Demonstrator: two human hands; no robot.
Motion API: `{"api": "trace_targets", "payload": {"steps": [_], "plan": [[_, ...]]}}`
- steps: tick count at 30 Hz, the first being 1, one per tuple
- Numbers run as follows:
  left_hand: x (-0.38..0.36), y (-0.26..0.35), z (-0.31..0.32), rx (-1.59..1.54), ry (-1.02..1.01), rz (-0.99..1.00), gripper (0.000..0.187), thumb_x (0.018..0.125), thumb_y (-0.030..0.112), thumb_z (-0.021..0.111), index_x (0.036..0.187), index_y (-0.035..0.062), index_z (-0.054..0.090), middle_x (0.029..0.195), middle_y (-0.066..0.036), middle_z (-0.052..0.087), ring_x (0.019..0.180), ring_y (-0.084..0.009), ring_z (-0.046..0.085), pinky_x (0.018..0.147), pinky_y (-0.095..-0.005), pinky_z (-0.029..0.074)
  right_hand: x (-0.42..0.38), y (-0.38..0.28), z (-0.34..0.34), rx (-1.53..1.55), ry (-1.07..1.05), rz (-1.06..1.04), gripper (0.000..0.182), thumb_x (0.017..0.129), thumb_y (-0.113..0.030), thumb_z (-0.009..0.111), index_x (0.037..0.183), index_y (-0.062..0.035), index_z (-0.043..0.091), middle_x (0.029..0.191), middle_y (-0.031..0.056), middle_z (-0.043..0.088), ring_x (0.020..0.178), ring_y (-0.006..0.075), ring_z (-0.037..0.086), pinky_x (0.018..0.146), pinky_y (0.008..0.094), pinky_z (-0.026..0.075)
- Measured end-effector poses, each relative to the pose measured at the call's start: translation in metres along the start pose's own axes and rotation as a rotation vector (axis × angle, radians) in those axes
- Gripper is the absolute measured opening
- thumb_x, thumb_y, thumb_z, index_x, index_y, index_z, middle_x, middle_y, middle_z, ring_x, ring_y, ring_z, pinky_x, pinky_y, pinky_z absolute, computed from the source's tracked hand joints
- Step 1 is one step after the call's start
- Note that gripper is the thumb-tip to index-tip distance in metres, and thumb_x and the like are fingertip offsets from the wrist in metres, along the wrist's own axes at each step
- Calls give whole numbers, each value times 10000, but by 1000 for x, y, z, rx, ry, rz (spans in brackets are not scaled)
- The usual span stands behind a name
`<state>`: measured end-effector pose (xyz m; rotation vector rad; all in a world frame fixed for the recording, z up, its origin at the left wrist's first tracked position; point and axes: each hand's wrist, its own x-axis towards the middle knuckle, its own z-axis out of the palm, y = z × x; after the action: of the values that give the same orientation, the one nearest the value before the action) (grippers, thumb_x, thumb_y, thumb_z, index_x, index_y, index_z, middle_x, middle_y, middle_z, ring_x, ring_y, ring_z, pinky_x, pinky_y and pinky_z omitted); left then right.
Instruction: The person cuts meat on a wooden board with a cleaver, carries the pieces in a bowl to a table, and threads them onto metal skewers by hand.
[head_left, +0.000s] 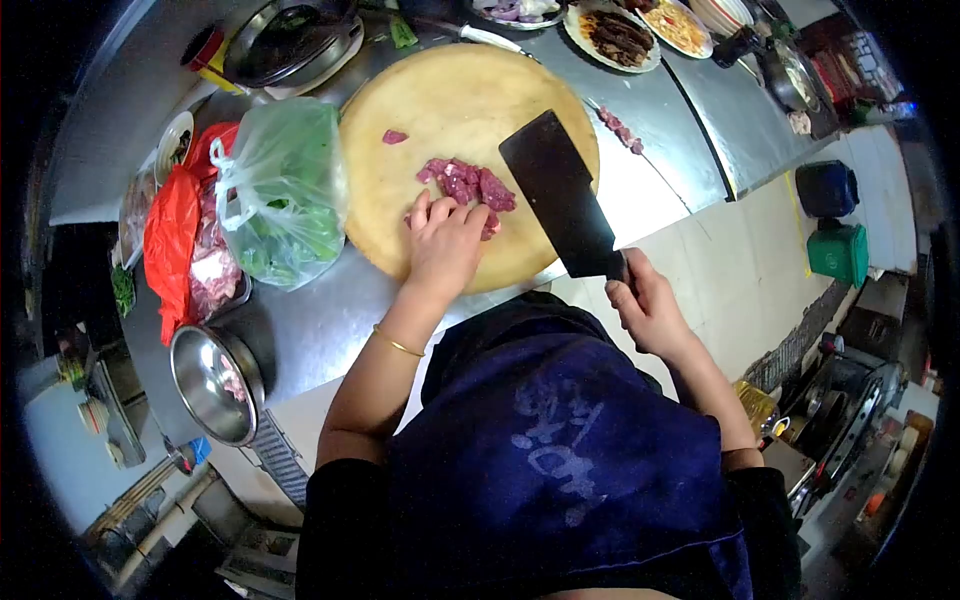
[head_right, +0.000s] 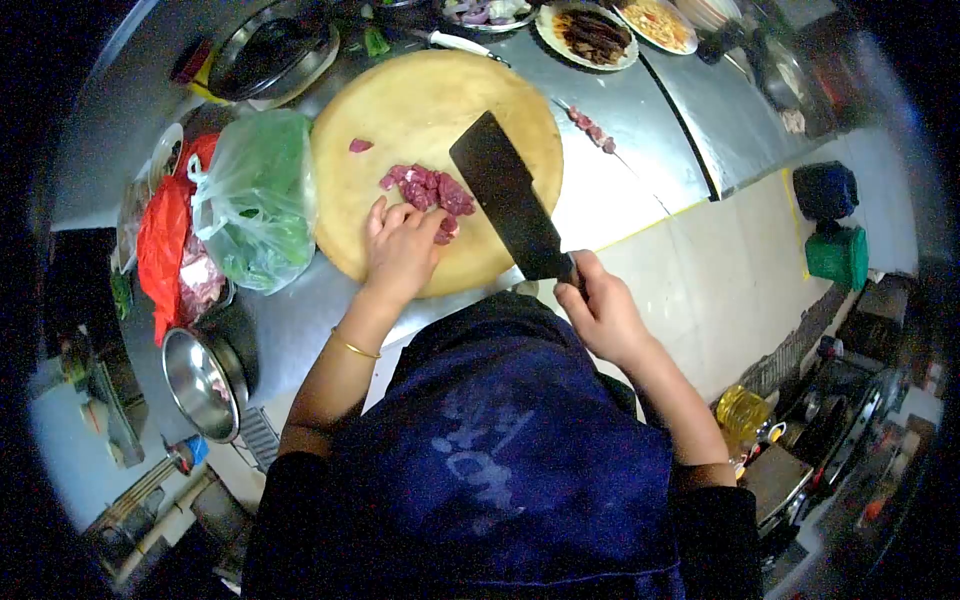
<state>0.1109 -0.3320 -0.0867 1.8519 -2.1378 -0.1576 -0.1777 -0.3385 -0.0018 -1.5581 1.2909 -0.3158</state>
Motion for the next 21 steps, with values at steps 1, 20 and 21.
{"api": "trace_targets", "payload": {"steps": [1, 20, 21], "plan": [[2, 0, -2, 20, -35, -4, 362, 713, 122, 657, 1074, 149, 673, 993, -34, 673, 1091, -242, 546, 1118, -524, 238, -2, 2, 0, -29, 2, -17, 248, 920, -126, 578, 1128, -25, 490, 708, 106, 540, 640, 237, 558, 610, 352, 462], [-28, -43, -34, -1378, 636, -536, 180, 903, -59, 595, 1065, 4, 547, 1006, -108, 651, 926, -170, 630, 869, -300, 504, 57, -8, 49, -221, -322, -242, 307, 901, -193, 591, 1100, -4, 452, 785, 253, 627, 798, 448, 630, 704, 517, 491], [-35, -43, -21, -1322, 611, -514, 172, 904, -59, 594, 1058, 5, 555, 1001, -102, 651, 928, -163, 625, 860, -297, 508, 58, -12, 47, -265, -296, -224, 308, 903, -193, 591, 1099, -3, 448, 783, 253, 627, 795, 450, 629, 701, 516, 490]]}}
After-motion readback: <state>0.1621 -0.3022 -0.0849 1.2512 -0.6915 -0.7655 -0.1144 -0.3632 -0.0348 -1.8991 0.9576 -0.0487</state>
